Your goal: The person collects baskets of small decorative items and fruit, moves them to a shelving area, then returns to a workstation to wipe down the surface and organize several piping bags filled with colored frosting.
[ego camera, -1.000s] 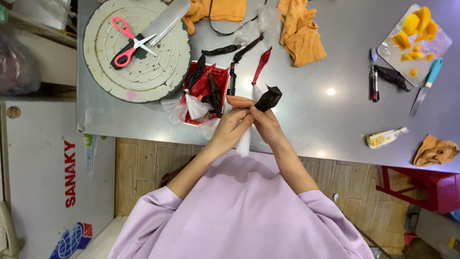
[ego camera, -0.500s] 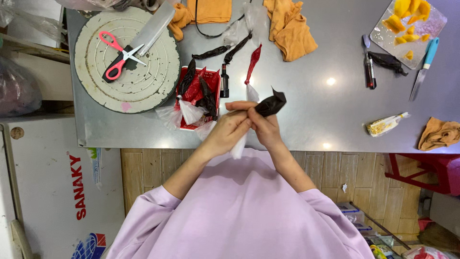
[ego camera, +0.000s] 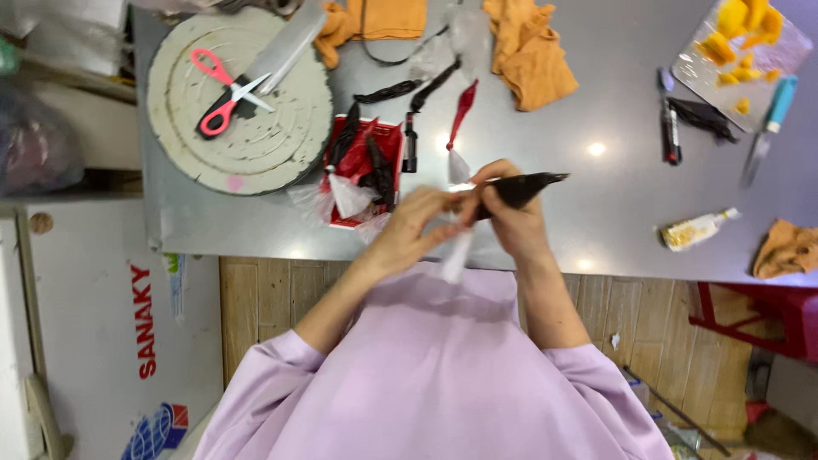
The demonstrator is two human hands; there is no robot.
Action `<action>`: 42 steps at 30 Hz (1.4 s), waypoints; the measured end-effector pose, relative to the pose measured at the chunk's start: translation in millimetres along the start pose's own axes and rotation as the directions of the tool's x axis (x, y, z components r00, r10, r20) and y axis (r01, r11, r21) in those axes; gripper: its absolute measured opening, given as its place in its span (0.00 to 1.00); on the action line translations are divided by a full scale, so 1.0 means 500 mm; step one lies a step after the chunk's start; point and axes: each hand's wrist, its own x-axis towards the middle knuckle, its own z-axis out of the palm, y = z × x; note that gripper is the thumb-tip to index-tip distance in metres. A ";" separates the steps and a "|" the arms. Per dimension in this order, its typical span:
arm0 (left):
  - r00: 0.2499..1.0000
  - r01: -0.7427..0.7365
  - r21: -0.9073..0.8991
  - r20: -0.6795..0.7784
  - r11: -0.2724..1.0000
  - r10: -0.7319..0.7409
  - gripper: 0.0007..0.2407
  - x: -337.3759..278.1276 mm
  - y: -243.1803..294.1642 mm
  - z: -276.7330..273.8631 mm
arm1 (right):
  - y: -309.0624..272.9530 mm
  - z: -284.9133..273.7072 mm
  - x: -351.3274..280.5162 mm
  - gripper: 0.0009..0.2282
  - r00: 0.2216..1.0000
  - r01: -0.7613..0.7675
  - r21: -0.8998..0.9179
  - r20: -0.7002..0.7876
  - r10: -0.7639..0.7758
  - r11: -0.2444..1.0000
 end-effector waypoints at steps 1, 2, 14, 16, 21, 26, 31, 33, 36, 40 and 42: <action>0.998 0.062 0.068 -0.032 0.996 -0.060 0.16 -0.001 -0.030 -0.015 | 0.008 -0.016 -0.001 0.08 1.000 0.003 -0.008 -0.027 -0.003 1.000; 0.991 0.125 0.130 -0.066 0.984 -0.117 0.16 0.001 -0.065 -0.031 | 0.022 -0.036 0.000 0.08 0.995 -0.030 -0.082 -0.101 0.022 0.996; 0.884 0.452 0.783 -0.456 0.426 -0.101 0.15 0.022 -0.275 -0.111 | 0.338 -0.339 -0.051 0.26 0.846 -0.209 -0.949 -0.296 -0.443 0.235; 0.891 0.423 0.768 -0.449 0.481 -0.068 0.12 0.041 -0.253 -0.114 | 0.319 -0.320 -0.059 0.29 0.828 -0.290 -0.933 -0.357 -0.433 0.214; 0.918 0.360 0.192 -0.245 0.913 -0.311 0.08 0.066 -0.129 -0.056 | 0.243 -0.158 -0.022 0.30 0.939 -0.278 -0.461 -0.317 0.136 0.843; 0.977 0.196 -0.169 -0.053 0.966 -0.208 0.11 0.068 -0.025 0.063 | 0.178 -0.019 0.031 0.29 0.999 0.042 0.022 -0.024 -0.041 0.999; 0.880 0.451 -0.399 0.050 0.799 -0.472 0.09 0.048 -0.018 0.084 | 0.113 -0.018 0.062 0.28 0.976 0.163 0.008 -0.146 -0.160 0.987; 0.857 0.514 -0.173 0.143 0.840 -0.495 0.09 0.042 -0.029 0.087 | 0.104 -0.021 0.062 0.29 0.981 0.168 -0.050 -0.095 -0.172 0.985; 0.917 0.395 -0.233 0.038 0.889 -0.398 0.09 0.033 -0.039 0.102 | 0.112 -0.012 0.043 0.29 0.997 0.064 -0.127 0.040 -0.059 0.990; 0.954 0.294 -0.247 0.011 0.923 -0.301 0.09 0.032 -0.040 0.108 | 0.118 -0.009 0.023 0.23 0.994 -0.062 -0.160 0.078 0.076 0.985; 0.941 0.336 -0.242 0.043 0.910 -0.336 0.07 0.025 -0.034 0.109 | 0.115 -0.016 0.016 0.22 0.993 -0.103 -0.216 0.035 0.113 0.971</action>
